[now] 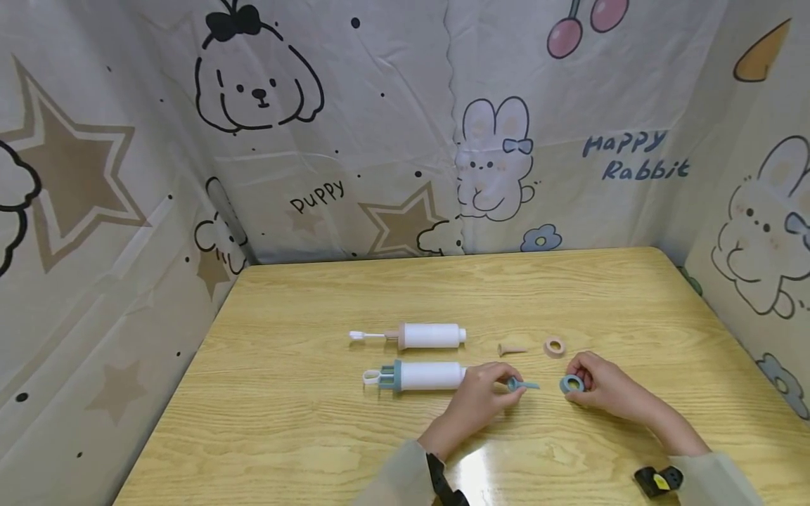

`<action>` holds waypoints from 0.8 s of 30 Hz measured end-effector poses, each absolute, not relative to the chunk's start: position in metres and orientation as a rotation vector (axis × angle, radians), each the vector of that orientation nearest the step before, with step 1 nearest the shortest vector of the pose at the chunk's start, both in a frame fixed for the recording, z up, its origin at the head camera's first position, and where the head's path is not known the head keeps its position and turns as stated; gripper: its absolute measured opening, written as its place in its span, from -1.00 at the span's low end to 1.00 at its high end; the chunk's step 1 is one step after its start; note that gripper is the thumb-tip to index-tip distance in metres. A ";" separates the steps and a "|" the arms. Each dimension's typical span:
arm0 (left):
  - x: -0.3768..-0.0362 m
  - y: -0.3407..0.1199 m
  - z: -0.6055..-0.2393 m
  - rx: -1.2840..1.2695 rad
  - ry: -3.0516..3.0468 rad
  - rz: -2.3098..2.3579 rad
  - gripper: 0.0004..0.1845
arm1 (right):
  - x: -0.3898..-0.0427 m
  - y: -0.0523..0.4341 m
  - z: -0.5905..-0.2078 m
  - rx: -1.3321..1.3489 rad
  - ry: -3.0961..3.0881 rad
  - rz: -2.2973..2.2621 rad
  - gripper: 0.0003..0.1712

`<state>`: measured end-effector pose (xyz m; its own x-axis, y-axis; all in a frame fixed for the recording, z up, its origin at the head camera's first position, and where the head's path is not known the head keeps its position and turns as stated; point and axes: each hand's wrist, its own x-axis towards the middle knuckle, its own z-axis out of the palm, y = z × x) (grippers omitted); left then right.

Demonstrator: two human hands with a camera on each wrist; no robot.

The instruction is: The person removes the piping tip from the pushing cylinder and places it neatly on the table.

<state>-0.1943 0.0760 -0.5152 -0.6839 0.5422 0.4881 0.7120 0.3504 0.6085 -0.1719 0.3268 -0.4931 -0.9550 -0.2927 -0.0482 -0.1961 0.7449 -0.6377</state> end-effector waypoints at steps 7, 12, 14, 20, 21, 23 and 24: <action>-0.191 0.084 -0.512 -1.042 -2.615 -1.192 -0.93 | -0.172 0.327 -0.494 -0.435 2.810 -1.008 -0.65; -0.190 0.088 -0.512 -1.019 -2.677 -1.106 -0.93 | -0.173 0.327 -0.496 -0.442 2.812 -1.011 -0.65; -0.190 0.089 -0.512 -1.020 -2.692 -1.021 -0.92 | -0.173 0.328 -0.496 -0.437 2.805 -1.018 -0.64; -0.187 0.093 -0.512 -1.003 -2.710 -0.779 -0.93 | -0.173 0.329 -0.496 -0.413 2.766 -1.047 -0.62; -0.187 0.093 -0.513 -0.993 -2.709 -0.762 -0.93 | -0.173 0.329 -0.496 -0.414 2.767 -1.045 -0.62; -0.187 0.094 -0.513 -0.976 -2.707 -0.738 -0.93 | -0.173 0.330 -0.497 -0.417 2.771 -1.039 -0.62; -0.186 0.094 -0.513 -0.967 -2.706 -0.726 -0.93 | -0.173 0.330 -0.497 -0.418 2.773 -1.037 -0.62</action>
<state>-0.1863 0.0943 -0.5127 -0.7729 0.5479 0.3202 0.6346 0.6694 0.3863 -0.1731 0.3301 -0.4969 -0.9497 -0.3102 -0.0441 -0.2051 0.7220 -0.6608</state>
